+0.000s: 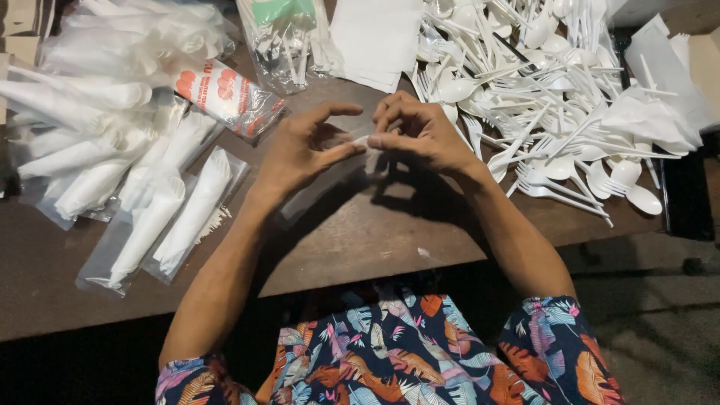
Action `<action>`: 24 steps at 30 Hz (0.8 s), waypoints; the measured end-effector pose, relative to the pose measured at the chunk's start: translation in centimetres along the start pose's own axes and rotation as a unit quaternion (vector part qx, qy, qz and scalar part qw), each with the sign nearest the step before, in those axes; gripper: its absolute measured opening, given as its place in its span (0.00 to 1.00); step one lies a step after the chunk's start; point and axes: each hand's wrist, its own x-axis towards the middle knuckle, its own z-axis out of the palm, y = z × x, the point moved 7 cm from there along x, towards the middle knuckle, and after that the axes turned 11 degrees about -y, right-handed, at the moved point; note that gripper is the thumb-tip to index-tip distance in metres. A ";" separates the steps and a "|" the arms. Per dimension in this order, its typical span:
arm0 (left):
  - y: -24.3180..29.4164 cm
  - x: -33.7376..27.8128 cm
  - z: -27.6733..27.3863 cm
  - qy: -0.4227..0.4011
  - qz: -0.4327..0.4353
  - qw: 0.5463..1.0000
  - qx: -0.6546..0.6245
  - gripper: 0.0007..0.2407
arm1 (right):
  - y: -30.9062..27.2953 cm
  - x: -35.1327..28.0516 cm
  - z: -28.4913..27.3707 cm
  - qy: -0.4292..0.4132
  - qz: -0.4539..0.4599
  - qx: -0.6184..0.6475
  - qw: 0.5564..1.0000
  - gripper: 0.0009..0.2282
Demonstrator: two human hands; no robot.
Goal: Wrapping individual plastic spoons and forks in paper and placing them into plastic bags.
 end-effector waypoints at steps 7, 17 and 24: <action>0.2 -0.2 -0.2 0.018 0.026 0.999 -0.037 0.19 | -0.7 0.0 -1.0 0.029 0.002 -0.004 1.000 0.05; 0.6 0.0 -0.4 0.010 0.045 0.998 -0.054 0.20 | -0.5 0.3 -0.4 0.004 -0.033 -0.044 0.999 0.04; 0.7 -0.3 -1.4 0.006 0.062 0.996 -0.057 0.19 | -0.9 0.3 0.2 -0.024 -0.049 -0.043 0.998 0.10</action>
